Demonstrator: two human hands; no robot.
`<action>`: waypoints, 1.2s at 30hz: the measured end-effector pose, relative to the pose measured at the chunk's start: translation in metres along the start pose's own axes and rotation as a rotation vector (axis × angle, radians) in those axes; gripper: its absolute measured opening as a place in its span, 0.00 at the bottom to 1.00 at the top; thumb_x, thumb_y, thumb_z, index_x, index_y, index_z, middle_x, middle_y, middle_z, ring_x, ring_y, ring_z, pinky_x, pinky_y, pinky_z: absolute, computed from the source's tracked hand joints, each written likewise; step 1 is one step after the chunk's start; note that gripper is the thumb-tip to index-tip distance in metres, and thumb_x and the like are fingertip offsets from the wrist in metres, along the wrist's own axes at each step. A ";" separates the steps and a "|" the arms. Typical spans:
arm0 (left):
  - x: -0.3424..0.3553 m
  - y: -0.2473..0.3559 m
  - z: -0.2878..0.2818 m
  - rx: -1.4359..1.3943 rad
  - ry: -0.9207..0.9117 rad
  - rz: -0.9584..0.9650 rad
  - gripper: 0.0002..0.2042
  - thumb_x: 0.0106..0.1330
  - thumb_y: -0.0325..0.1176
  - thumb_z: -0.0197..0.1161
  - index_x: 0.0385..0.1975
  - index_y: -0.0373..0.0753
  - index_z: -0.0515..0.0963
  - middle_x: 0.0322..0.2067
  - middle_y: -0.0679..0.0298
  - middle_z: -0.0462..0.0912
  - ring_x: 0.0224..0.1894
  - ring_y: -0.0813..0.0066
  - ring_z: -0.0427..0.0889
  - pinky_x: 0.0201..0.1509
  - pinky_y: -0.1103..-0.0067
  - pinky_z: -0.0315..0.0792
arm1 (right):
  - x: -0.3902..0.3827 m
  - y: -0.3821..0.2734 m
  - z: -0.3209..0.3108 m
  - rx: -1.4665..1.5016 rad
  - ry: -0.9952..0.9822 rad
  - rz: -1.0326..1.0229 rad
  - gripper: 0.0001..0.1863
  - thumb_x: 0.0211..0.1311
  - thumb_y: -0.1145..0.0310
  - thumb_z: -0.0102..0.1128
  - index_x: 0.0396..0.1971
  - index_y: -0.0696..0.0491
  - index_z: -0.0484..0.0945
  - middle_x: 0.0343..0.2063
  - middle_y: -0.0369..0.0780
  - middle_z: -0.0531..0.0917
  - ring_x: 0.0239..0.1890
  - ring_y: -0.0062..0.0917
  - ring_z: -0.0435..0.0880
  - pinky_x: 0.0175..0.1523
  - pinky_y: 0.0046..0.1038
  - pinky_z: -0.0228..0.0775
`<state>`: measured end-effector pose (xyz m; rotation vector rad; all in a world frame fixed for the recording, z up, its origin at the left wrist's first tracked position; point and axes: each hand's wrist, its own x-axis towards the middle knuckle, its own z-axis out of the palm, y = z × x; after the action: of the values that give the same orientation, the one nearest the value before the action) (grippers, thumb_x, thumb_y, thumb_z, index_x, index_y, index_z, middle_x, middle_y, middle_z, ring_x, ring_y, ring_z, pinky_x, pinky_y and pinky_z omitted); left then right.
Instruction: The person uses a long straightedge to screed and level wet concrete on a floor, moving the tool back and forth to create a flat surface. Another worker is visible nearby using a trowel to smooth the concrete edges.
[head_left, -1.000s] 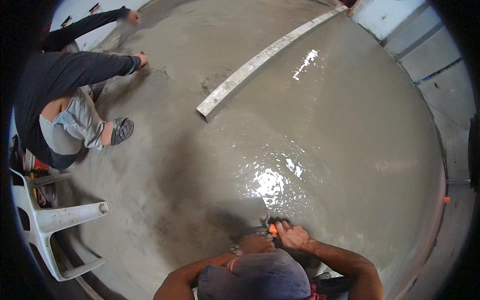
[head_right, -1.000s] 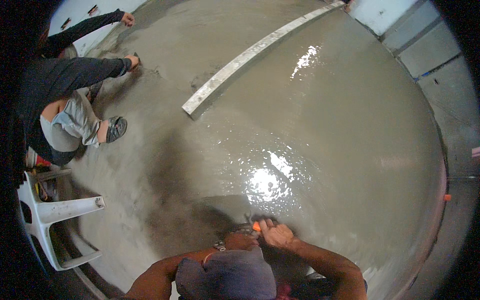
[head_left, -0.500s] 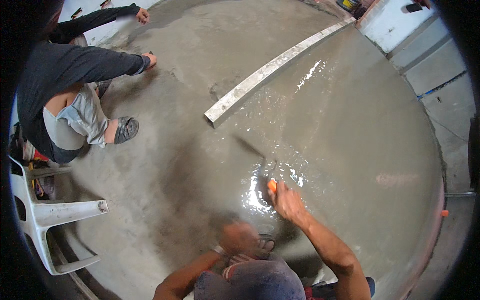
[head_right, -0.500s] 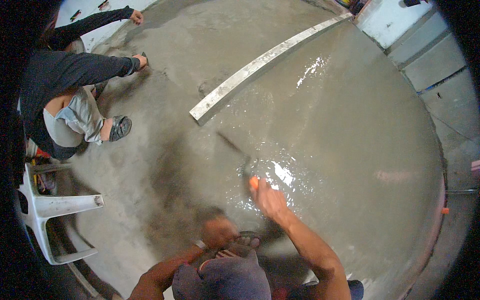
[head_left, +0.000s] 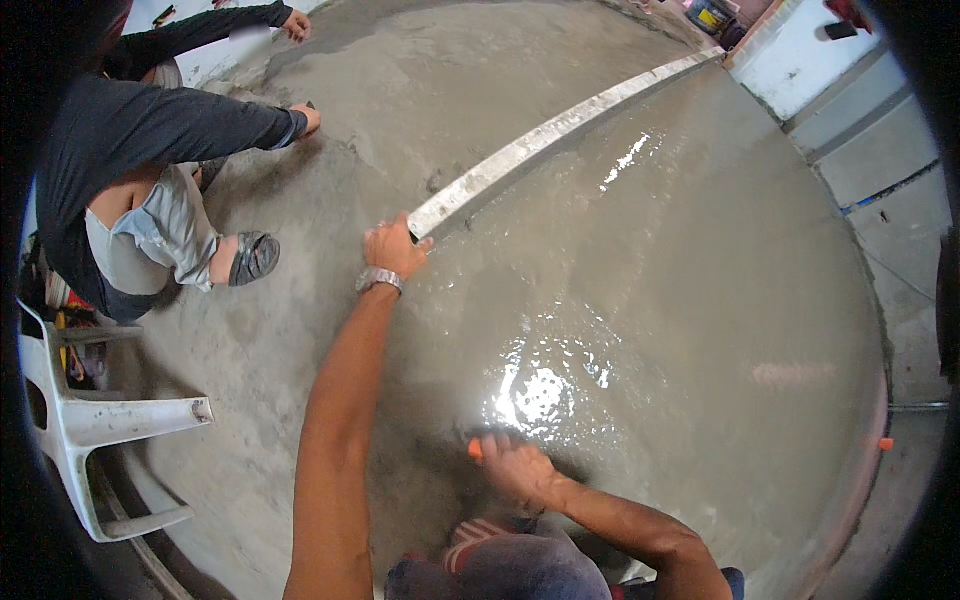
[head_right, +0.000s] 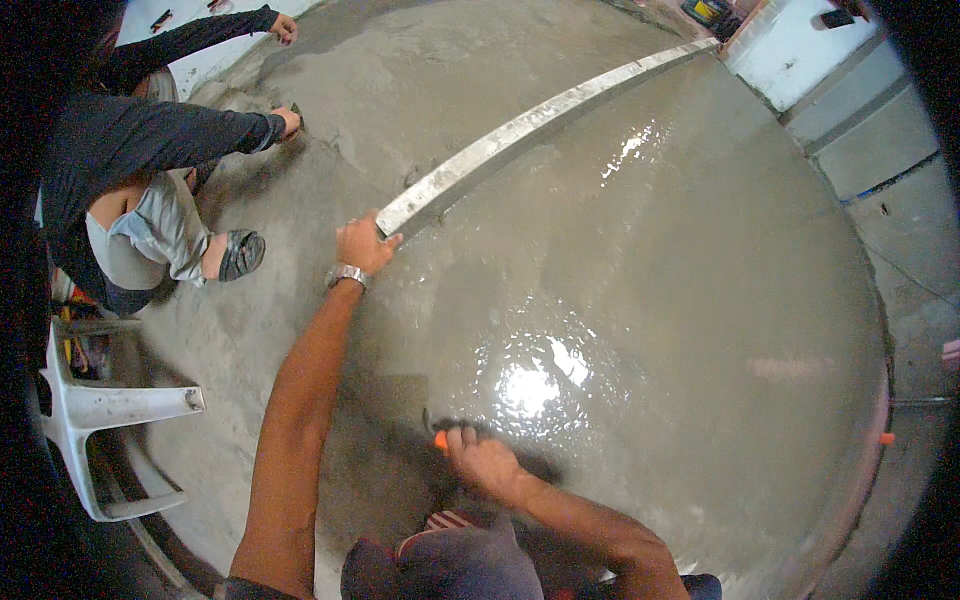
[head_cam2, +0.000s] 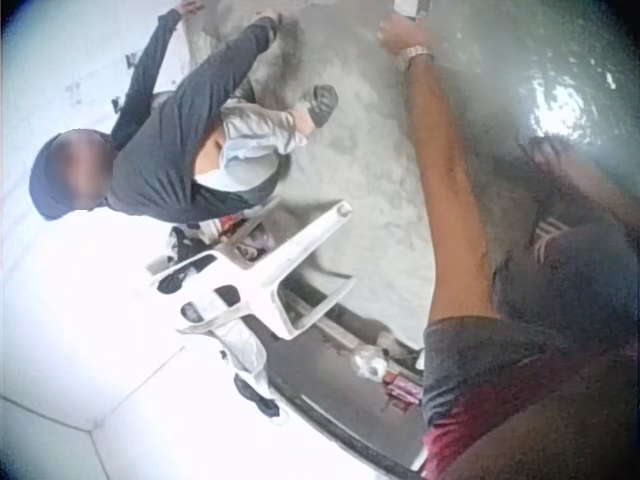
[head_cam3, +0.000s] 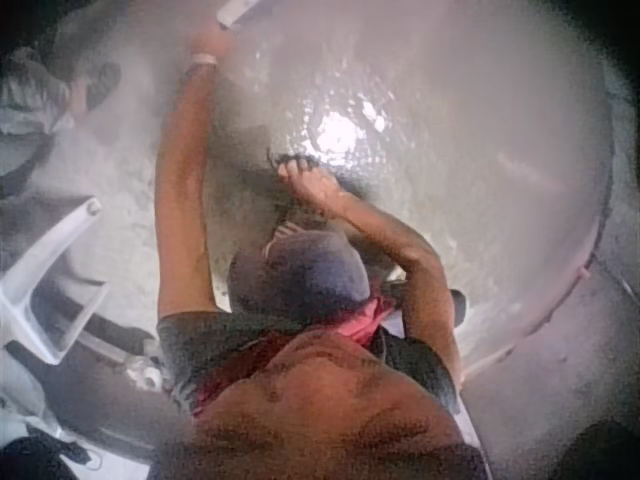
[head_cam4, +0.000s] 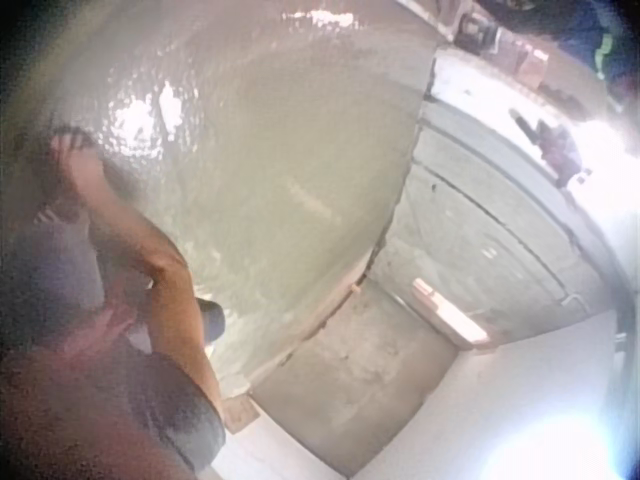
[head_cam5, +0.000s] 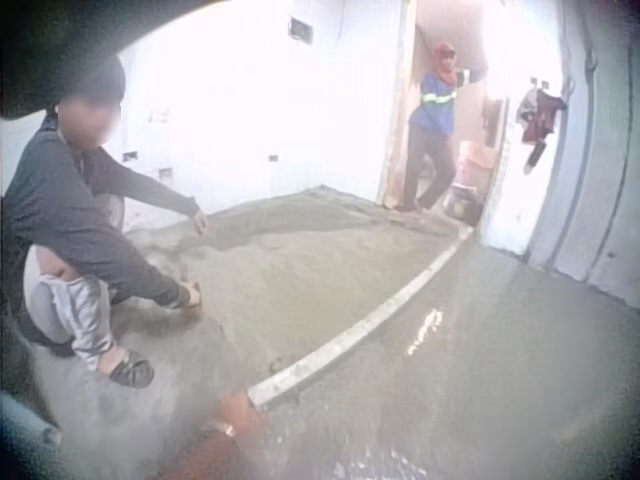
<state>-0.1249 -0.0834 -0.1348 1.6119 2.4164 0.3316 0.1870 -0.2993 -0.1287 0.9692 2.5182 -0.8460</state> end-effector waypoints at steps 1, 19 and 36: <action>0.005 -0.002 -0.001 0.010 0.008 -0.002 0.28 0.52 0.50 0.70 0.49 0.38 0.76 0.40 0.51 0.83 0.47 0.53 0.80 0.51 0.61 0.68 | 0.008 0.003 -0.001 -0.008 0.017 0.046 0.16 0.69 0.60 0.45 0.44 0.58 0.63 0.35 0.56 0.77 0.29 0.49 0.83 0.30 0.45 0.78; 0.049 0.022 -0.052 0.337 -0.210 0.026 0.22 0.51 0.47 0.73 0.43 0.41 0.82 0.44 0.56 0.84 0.50 0.58 0.81 0.56 0.60 0.68 | 0.007 0.035 -0.008 -0.108 0.292 0.010 0.17 0.70 0.59 0.45 0.41 0.61 0.64 0.30 0.55 0.79 0.26 0.47 0.83 0.27 0.43 0.78; 0.057 0.029 -0.062 0.392 -0.229 0.008 0.28 0.48 0.52 0.74 0.47 0.43 0.80 0.46 0.54 0.83 0.51 0.55 0.81 0.53 0.60 0.72 | 0.114 0.039 -0.042 0.151 0.339 0.222 0.17 0.70 0.60 0.43 0.42 0.60 0.64 0.31 0.57 0.79 0.32 0.52 0.83 0.34 0.48 0.76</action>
<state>-0.1394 -0.0244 -0.0705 1.6957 2.3998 -0.3317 0.1285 -0.1927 -0.1664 1.5249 2.5758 -0.8733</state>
